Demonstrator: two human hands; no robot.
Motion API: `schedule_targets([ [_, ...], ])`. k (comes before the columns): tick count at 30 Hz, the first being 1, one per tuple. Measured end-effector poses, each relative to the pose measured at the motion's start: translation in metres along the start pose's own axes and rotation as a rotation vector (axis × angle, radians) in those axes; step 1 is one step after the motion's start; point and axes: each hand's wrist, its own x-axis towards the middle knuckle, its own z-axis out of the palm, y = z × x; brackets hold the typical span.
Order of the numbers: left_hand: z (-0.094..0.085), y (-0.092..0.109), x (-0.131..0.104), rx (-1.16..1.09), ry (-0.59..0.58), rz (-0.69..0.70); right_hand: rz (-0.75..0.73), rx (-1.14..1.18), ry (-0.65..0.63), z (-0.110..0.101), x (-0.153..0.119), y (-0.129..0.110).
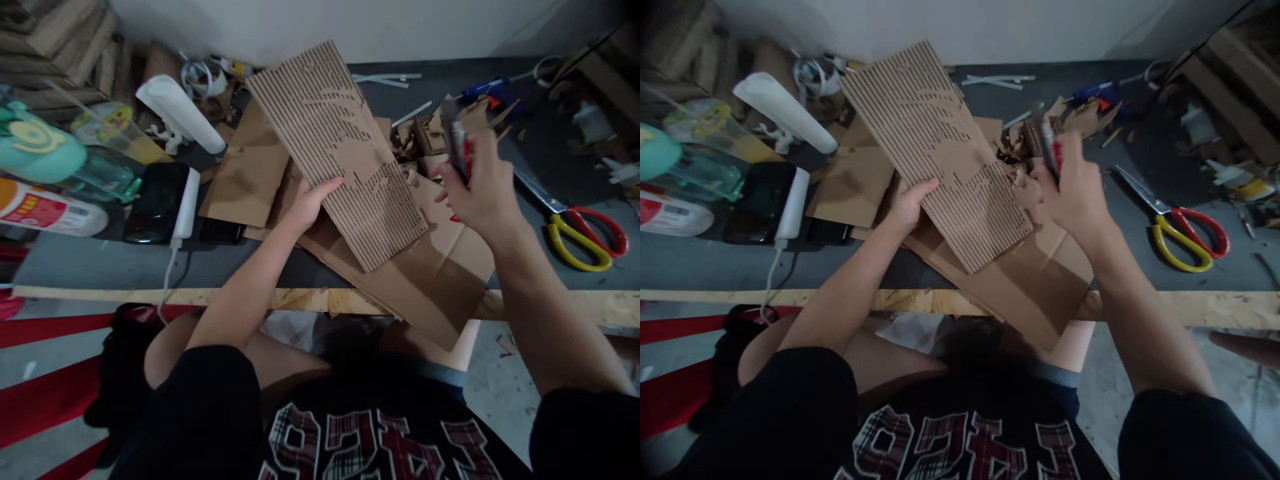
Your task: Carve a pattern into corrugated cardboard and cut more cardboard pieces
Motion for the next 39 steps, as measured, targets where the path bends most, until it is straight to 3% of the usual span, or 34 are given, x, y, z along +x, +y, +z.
schedule_targets([
  [4, -0.003, -0.005, 0.002, 0.015, 0.01, -0.016, -0.234, -0.11, -0.033, 0.014, 0.0, -0.018],
  [14, -0.007, -0.004, 0.005, -0.014, 0.008, -0.051, -0.34, -0.223, -0.124, 0.021, -0.018, -0.019],
  [29, -0.012, -0.015, 0.013, -0.097, 0.086, -0.04, -0.228, -0.223, -0.109, 0.036, -0.025, -0.029],
  [34, -0.01, -0.01, 0.01, -0.076, 0.057, -0.047, -0.173, -0.196, -0.012, 0.04, -0.022, -0.026],
  [36, -0.009, -0.01, 0.009, -0.057, 0.044, -0.048, -0.201, -0.165, 0.015, 0.039, -0.021, -0.023],
  [39, -0.009, -0.011, 0.01, -0.069, 0.068, -0.029, -0.285, -0.154, -0.043, 0.037, -0.021, -0.022],
])
